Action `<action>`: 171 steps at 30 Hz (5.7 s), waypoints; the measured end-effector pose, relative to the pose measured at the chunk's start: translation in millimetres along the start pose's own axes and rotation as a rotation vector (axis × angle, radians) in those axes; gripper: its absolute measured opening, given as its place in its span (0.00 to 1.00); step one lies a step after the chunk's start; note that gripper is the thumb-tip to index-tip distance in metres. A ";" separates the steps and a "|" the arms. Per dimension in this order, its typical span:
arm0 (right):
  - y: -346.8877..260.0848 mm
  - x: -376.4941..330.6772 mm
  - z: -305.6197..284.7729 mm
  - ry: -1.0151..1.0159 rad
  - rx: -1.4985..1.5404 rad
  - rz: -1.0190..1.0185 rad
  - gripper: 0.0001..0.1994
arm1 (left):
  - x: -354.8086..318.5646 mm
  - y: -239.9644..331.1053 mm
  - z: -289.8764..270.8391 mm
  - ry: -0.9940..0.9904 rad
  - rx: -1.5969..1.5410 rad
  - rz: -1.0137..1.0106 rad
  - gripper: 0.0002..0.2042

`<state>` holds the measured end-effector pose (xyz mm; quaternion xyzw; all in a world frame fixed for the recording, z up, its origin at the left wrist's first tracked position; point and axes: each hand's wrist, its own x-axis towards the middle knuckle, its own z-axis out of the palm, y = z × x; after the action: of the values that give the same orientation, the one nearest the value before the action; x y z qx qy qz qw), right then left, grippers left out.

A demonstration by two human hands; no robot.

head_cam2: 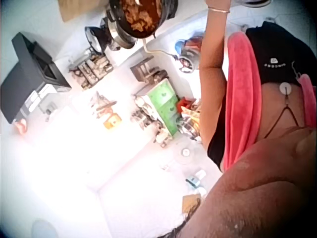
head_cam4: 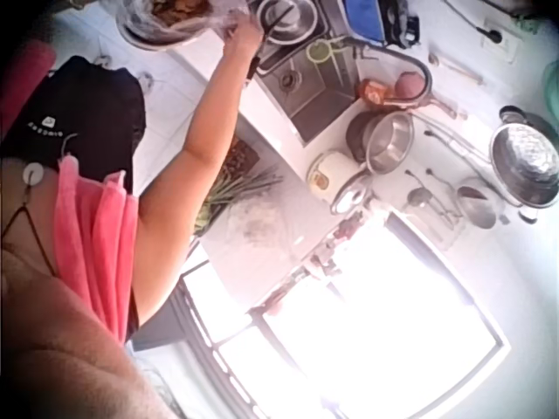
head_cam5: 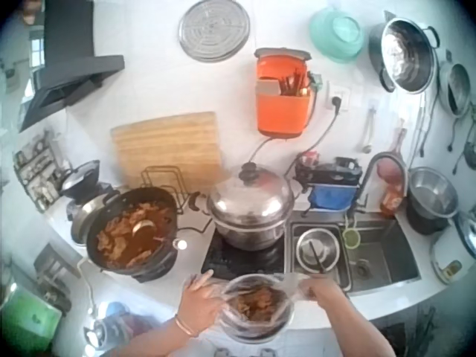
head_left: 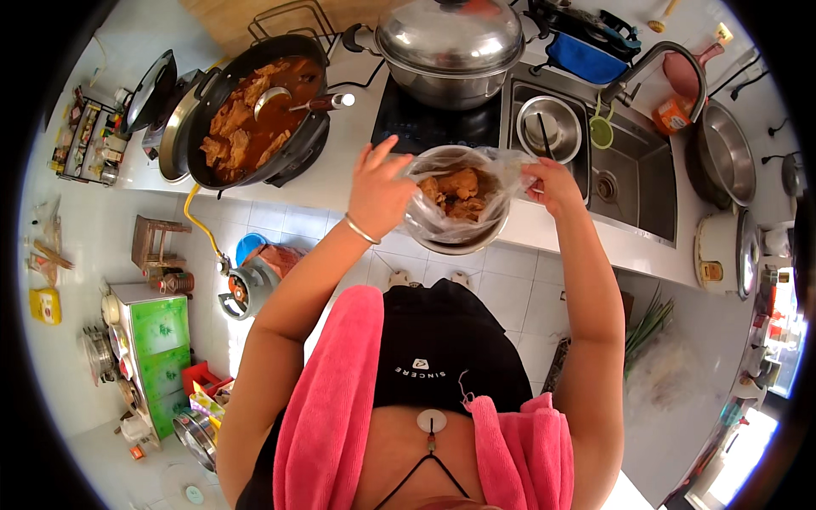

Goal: The person prepares a plastic bag by lining a metal bowl, then uses a ladle to scoop cooked meat from a wok into the bag. After filling the bag, they tie it shut, walk outside, and place the bag into the front basket of a scooter.

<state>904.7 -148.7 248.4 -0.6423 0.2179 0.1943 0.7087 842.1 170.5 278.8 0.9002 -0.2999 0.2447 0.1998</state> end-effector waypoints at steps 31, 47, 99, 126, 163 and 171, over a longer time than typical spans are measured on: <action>0.9 -51.2 122.4 -0.250 0.027 -0.247 0.07 | -14.3 19.4 -36.8 0.014 -1.429 -1.161 0.25; -61.9 -97.6 95.3 -0.263 0.152 -0.331 0.04 | 75.4 24.8 -32.1 -0.080 -1.175 -0.798 0.21; -13.5 -52.9 75.0 -0.011 -0.269 -0.663 0.03 | 85.1 11.8 16.2 -0.409 -1.629 -0.862 0.11; 7.9 26.7 21.9 0.307 -1.183 -0.931 0.05 | -40.1 21.9 16.7 -0.184 -0.093 0.013 0.06; 1.3 -10.4 62.5 0.001 -0.896 -0.983 0.05 | 44.8 17.4 78.3 -0.312 -0.628 -0.554 0.10; 31.0 -51.2 20.9 -0.315 -1.253 -1.232 0.10 | 30.1 4.2 87.7 -0.089 -1.393 -0.957 0.09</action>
<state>846.3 -124.6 253.1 -0.8807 -0.4119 -0.0518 0.2280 888.6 109.6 226.4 0.6101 0.0237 -0.1426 0.7790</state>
